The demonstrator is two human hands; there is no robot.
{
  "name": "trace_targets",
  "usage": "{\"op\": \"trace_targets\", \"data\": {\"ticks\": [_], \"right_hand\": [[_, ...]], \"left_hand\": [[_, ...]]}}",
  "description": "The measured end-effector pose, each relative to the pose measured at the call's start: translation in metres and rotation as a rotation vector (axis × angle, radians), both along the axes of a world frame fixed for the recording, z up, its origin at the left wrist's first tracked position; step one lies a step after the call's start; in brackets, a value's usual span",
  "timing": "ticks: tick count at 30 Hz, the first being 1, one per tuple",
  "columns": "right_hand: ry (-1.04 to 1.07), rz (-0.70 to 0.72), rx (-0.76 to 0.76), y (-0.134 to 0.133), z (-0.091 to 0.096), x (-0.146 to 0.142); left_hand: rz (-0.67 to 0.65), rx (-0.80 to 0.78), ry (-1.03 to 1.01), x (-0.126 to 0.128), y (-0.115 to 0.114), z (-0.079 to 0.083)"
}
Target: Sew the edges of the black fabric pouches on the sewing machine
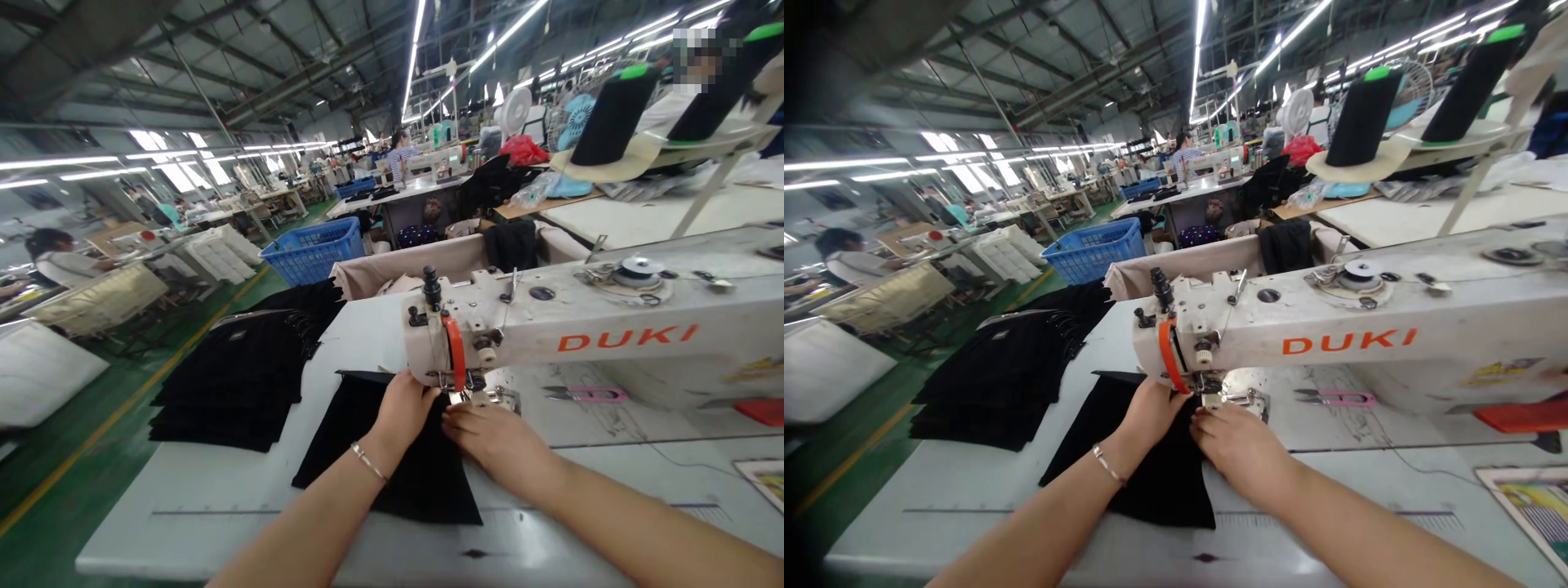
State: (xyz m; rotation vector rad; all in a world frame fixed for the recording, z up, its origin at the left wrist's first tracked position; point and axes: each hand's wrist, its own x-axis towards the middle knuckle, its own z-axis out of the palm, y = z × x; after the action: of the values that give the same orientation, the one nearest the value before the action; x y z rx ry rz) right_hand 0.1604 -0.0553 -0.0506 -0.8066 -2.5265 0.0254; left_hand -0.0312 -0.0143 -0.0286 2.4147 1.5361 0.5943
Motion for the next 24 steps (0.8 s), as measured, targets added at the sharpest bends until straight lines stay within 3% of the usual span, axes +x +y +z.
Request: {"op": "trace_targets", "data": {"ticks": [5, 10, 24], "right_hand": [[0.078, -0.001, 0.020, -0.010, -0.010, 0.002], [0.113, -0.015, 0.015, -0.012, -0.008, -0.006], [0.124, -0.008, -0.019, -0.017, -0.003, -0.001]], "left_hand": [[-0.158, 0.042, 0.029, -0.009, -0.032, -0.007], [-0.274, 0.028, 0.062, -0.019, -0.028, -0.005], [-0.214, -0.025, 0.067, -0.016, -0.038, -0.003]]}}
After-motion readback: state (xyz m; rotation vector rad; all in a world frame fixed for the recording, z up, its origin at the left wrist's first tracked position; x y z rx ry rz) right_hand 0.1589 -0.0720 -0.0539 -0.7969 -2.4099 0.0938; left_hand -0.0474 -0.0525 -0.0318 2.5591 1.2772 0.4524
